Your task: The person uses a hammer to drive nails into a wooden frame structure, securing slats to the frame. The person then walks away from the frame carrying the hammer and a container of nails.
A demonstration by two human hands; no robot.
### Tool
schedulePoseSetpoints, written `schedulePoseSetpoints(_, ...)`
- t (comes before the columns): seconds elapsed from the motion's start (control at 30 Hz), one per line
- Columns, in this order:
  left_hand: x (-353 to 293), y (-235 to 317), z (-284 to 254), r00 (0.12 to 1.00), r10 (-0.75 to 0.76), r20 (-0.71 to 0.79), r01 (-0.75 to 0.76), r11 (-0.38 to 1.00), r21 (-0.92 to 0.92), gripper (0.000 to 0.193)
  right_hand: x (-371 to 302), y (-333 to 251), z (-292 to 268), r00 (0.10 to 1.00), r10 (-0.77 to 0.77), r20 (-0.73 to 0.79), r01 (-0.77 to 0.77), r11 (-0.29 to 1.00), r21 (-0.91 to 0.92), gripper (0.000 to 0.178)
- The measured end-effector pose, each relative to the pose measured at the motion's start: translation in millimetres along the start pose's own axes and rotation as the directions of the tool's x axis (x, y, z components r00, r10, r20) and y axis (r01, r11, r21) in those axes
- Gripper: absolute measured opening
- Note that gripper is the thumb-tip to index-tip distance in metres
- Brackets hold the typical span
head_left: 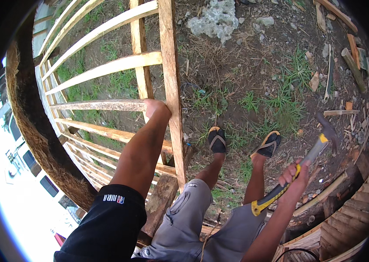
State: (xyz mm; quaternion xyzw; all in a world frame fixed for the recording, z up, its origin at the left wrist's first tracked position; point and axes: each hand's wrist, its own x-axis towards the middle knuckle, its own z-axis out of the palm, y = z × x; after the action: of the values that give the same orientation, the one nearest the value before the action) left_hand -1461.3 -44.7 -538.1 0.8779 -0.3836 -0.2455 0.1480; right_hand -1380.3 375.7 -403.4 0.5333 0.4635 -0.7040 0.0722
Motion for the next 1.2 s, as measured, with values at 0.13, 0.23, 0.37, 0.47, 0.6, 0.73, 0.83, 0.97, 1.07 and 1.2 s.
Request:
schedulePoseSetpoints(0.13,6,-2,2,1.000,0.022,0.004,-0.022,0.999,0.030,0.080,0,37,53,0.905,-0.220,-0.365,0.343,0.885,0.316,0.039)
schedulePoseSetpoints(0.23,1,1,4,0.993,0.019,-0.113,-0.005,0.992,0.125,0.079,-70,155,143,0.902,0.426,0.072,-0.419,0.903,-0.092,0.031)
schedulePoseSetpoints(0.37,17,-4,0,0.997,0.031,0.072,-0.032,0.999,0.004,0.079,-51,133,77,0.816,0.508,0.274,-0.439,0.855,-0.277,0.033)
schedulePoseSetpoints(0.47,52,-12,6,0.941,0.005,0.337,0.033,0.994,-0.108,0.079,8,8,-5,0.999,0.040,-0.025,-0.039,0.997,0.062,0.035)
schedulePoseSetpoints(0.6,85,-30,8,0.899,0.051,0.434,-0.005,0.994,-0.107,0.075,17,13,48,0.882,-0.258,-0.395,0.410,0.832,0.374,0.029)
schedulePoseSetpoints(0.73,84,-21,-4,0.899,0.008,0.437,-0.047,0.996,0.079,0.072,-85,184,146,0.784,0.571,0.242,-0.479,0.805,-0.350,0.038)
schedulePoseSetpoints(0.83,77,-11,-6,0.884,0.025,0.467,-0.075,0.993,0.088,0.073,-76,129,116,0.721,0.622,0.306,-0.502,0.773,-0.388,0.033)
schedulePoseSetpoints(0.97,74,-21,3,0.930,0.131,0.344,-0.147,0.989,0.021,0.083,-24,52,82,0.960,0.279,0.007,-0.266,0.907,0.326,0.034)
schedulePoseSetpoints(1.07,71,-21,3,0.939,0.148,0.311,-0.162,0.987,0.019,0.088,-67,113,148,0.922,0.383,-0.052,-0.348,0.882,0.319,0.034)
schedulePoseSetpoints(1.2,57,3,-20,0.924,-0.006,0.382,-0.013,0.999,0.047,0.086,-120,190,156,0.676,0.655,0.338,-0.672,0.736,-0.084,0.031)
